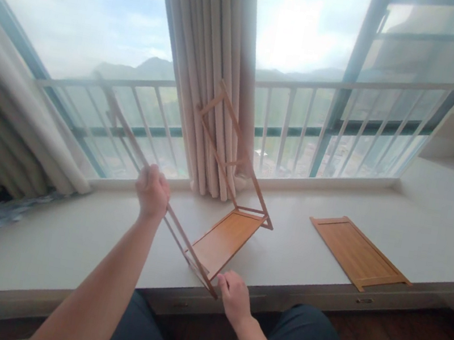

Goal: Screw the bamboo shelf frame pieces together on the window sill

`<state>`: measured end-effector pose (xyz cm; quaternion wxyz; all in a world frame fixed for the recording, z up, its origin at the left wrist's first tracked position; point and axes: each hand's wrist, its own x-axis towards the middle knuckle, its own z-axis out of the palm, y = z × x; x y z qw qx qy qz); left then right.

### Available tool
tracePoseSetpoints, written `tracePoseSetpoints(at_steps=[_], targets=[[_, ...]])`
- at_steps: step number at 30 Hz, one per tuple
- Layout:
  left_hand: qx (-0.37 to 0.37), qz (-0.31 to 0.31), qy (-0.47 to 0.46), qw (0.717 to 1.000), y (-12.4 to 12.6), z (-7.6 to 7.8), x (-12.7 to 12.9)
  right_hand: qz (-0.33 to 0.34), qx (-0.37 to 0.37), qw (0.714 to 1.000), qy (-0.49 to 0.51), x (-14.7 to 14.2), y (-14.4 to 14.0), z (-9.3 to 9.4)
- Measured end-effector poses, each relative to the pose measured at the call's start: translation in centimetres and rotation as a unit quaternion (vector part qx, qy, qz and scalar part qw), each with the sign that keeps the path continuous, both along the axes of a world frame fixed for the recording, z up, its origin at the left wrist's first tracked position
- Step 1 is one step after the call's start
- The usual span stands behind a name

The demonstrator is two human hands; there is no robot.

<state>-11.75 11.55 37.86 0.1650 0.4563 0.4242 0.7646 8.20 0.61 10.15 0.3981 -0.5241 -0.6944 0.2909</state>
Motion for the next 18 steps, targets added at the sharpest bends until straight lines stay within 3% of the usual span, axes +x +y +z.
tracePoseSetpoints(at_steps=[4, 8, 13, 18], targets=[[-0.005, -0.016, 0.037, 0.999, -0.6, -0.2, -0.6, -0.014, -0.001, 0.999, 0.036, 1.7, 1.2, 0.3], [-0.005, -0.024, 0.062, 0.998, -1.0, -1.0, -1.6, -0.091, 0.006, 0.993, 0.071, 5.0, 3.6, 1.7], [-0.005, -0.039, 0.077, 0.996, -1.8, -2.3, -2.8, -0.171, 0.034, 0.981, 0.081, 8.9, 7.4, 5.4], [-0.003, -0.045, 0.104, 0.993, -2.5, -3.5, -4.1, -0.204, 0.063, 0.975, 0.059, 11.0, 11.4, 9.3]])
